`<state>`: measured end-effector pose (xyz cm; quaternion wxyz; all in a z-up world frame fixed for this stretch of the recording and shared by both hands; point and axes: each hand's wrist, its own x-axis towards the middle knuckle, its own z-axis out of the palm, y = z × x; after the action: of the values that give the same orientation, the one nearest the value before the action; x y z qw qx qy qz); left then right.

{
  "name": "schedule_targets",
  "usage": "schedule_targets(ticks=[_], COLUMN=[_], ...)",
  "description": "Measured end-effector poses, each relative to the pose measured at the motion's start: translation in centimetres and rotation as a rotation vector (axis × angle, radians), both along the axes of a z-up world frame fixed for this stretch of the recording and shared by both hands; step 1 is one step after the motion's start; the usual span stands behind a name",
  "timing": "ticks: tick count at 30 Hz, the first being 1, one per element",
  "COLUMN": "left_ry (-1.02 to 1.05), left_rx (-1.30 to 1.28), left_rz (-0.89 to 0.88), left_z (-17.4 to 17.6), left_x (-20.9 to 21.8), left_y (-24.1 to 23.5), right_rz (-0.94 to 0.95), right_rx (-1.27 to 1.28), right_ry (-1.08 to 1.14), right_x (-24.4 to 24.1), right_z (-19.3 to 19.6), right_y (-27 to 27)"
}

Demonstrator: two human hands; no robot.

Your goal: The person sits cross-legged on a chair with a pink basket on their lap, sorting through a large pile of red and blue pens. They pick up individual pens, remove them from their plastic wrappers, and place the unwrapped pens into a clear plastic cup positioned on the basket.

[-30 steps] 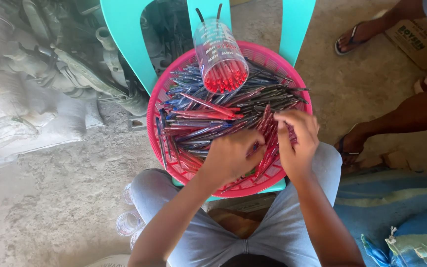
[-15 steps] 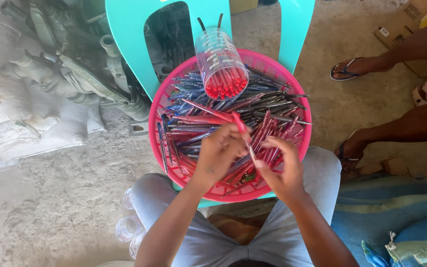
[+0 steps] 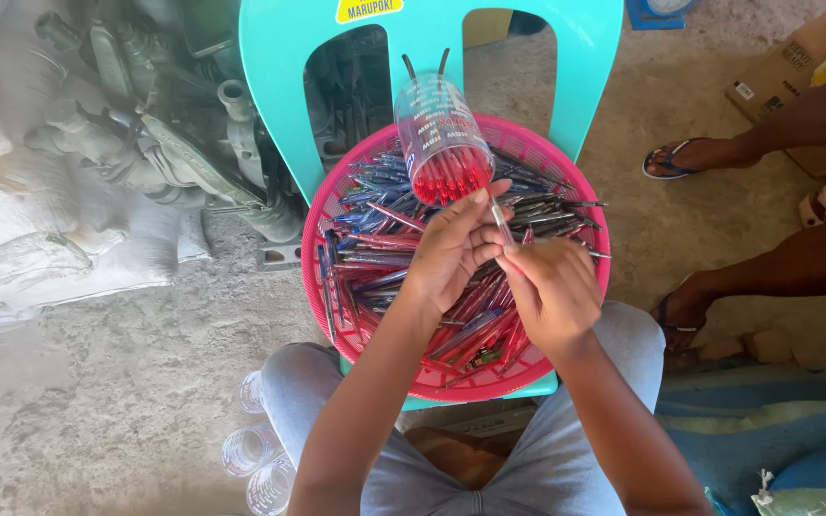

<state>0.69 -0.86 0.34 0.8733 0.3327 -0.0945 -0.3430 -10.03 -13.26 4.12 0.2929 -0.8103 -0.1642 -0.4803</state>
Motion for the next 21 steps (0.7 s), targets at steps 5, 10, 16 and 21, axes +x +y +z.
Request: schedule_targets(ticks=[5, 10, 16, 21], left_ry=[0.010, 0.022, -0.087, -0.087], left_rx=[0.074, 0.104, 0.185, 0.244], left_rz=[-0.041, -0.026, 0.061, 0.048], left_z=[-2.3, -3.2, -0.3, 1.0], left_x=[0.1, -0.1, -1.0, -0.8], left_y=[0.0, 0.0, 0.6, 0.6], right_rz=[-0.044, -0.115, -0.125, -0.124], right_rx=[-0.086, -0.101, -0.126, -0.108], right_ry=[0.035, 0.122, 0.202, 0.228], right_x=[2.8, 3.5, 5.6, 7.1], right_z=[0.1, -0.6, 0.1, -1.1], right_y=[-0.5, -0.7, -1.1, -2.1])
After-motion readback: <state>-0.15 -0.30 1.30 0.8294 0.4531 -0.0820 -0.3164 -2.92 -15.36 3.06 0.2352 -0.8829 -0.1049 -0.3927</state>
